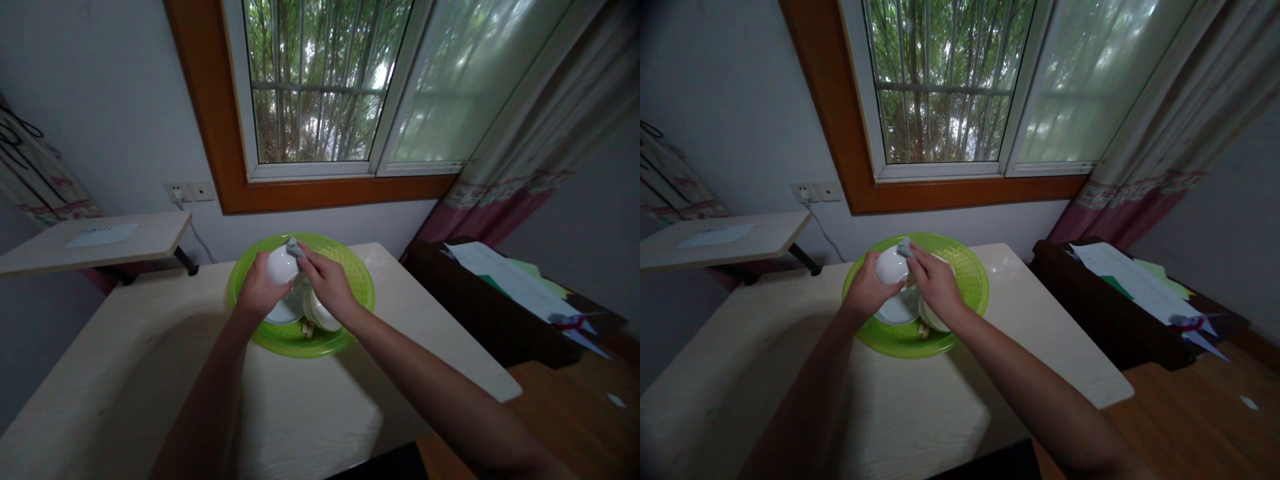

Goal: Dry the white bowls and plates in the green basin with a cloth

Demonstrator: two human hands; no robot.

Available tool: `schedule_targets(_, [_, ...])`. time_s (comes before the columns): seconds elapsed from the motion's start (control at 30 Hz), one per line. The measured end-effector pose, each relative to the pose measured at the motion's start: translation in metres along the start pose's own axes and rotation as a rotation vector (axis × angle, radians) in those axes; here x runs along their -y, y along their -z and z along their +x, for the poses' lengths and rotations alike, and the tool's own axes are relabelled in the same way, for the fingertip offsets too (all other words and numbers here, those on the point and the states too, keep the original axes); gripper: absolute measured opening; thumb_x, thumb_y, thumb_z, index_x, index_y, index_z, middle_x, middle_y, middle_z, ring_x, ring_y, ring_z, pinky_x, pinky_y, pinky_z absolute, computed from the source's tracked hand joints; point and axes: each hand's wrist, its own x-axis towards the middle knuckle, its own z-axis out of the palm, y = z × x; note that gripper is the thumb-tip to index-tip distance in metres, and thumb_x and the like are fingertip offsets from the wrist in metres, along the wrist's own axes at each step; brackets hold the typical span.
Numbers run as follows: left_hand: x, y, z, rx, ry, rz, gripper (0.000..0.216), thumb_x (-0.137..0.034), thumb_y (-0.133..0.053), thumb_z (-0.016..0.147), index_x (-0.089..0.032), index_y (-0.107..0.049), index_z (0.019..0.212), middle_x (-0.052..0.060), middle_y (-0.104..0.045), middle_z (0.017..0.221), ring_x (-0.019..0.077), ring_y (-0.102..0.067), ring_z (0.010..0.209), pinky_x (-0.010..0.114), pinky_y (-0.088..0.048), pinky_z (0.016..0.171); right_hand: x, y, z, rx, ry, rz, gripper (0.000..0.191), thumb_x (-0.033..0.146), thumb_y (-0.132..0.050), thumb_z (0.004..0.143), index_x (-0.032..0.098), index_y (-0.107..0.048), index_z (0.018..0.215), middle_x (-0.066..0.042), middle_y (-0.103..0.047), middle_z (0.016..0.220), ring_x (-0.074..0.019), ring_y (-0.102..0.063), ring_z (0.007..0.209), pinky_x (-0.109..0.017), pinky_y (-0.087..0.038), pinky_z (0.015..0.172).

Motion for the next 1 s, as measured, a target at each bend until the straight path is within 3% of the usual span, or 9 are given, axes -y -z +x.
schedule_targets(0.13, [0.000, -0.001, 0.000, 0.011, -0.050, -0.062, 0.048, -0.028, -0.077, 0.066, -0.023, -0.049, 0.105, 0.006, -0.066, 0.101, 0.0260, -0.067, 0.095, 0.037, -0.053, 0.083, 0.015, -0.001, -0.007, 0.147, 0.248, -0.181, 0.041, 0.030, -0.048, 0.102, 0.024, -0.060, 0.141, -0.004, -0.050, 0.153, -0.0224, -0.039, 0.148, -0.047, -0.032, 0.124])
schedule_targets(0.23, [-0.001, 0.001, 0.000, 0.013, -0.052, -0.071, 0.047, -0.025, -0.075, 0.065, -0.023, -0.049, 0.104, 0.005, -0.066, 0.100, 0.0249, -0.067, 0.092, 0.036, -0.052, 0.082, 0.018, -0.001, -0.009, 0.180, 0.297, -0.227, 0.045, 0.031, -0.048, 0.103, 0.024, -0.054, 0.147, -0.004, -0.045, 0.157, -0.0222, -0.033, 0.152, -0.049, -0.029, 0.126])
schedule_targets(0.4, [-0.002, 0.005, 0.001, -0.019, 0.011, -0.030, 0.056, -0.035, -0.080, 0.064, -0.023, -0.049, 0.109, 0.008, -0.067, 0.105, 0.0284, -0.067, 0.096, 0.038, -0.052, 0.080, 0.003, 0.000, -0.007, 0.116, 0.153, -0.125, 0.049, 0.040, -0.041, 0.106, 0.029, -0.043, 0.153, -0.002, -0.040, 0.160, -0.0193, -0.037, 0.150, -0.047, -0.028, 0.127])
schedule_targets(0.57, [-0.001, 0.005, 0.001, -0.034, 0.061, -0.010, 0.061, -0.036, -0.082, 0.063, -0.023, -0.048, 0.111, 0.009, -0.066, 0.109, 0.0302, -0.066, 0.102, 0.040, -0.051, 0.085, -0.008, -0.001, -0.002, 0.063, -0.061, 0.072, 0.052, 0.056, -0.037, 0.104, 0.030, -0.053, 0.147, -0.002, -0.048, 0.155, -0.0205, -0.043, 0.146, -0.047, -0.029, 0.126])
schedule_targets(0.67, [-0.003, 0.006, 0.001, -0.034, 0.071, -0.028, 0.061, -0.036, -0.082, 0.063, -0.023, -0.048, 0.112, 0.008, -0.066, 0.109, 0.0291, -0.065, 0.101, 0.039, -0.051, 0.085, -0.005, -0.001, -0.002, 0.048, -0.104, 0.102, 0.053, 0.057, -0.032, 0.105, 0.031, -0.054, 0.146, -0.001, -0.051, 0.153, -0.0201, -0.044, 0.145, -0.048, -0.029, 0.125])
schedule_targets(0.83, [-0.004, 0.008, 0.001, -0.026, 0.066, -0.056, 0.054, -0.035, -0.080, 0.064, -0.023, -0.048, 0.107, 0.006, -0.067, 0.101, 0.0264, -0.066, 0.092, 0.036, -0.051, 0.078, 0.009, -0.002, -0.009, 0.146, 0.136, -0.145, 0.052, 0.045, -0.037, 0.106, 0.029, -0.038, 0.156, -0.001, -0.033, 0.164, -0.0212, -0.030, 0.153, -0.048, -0.025, 0.128])
schedule_targets(1.0, [0.003, 0.006, 0.001, 0.002, 0.009, -0.115, 0.046, -0.028, -0.076, 0.066, -0.025, -0.048, 0.103, 0.003, -0.067, 0.097, 0.0230, -0.066, 0.086, 0.034, -0.051, 0.076, 0.019, -0.002, -0.011, 0.279, 0.360, -0.323, 0.055, 0.040, -0.048, 0.103, 0.023, -0.041, 0.155, -0.005, -0.030, 0.166, -0.0268, -0.014, 0.157, -0.054, -0.020, 0.129])
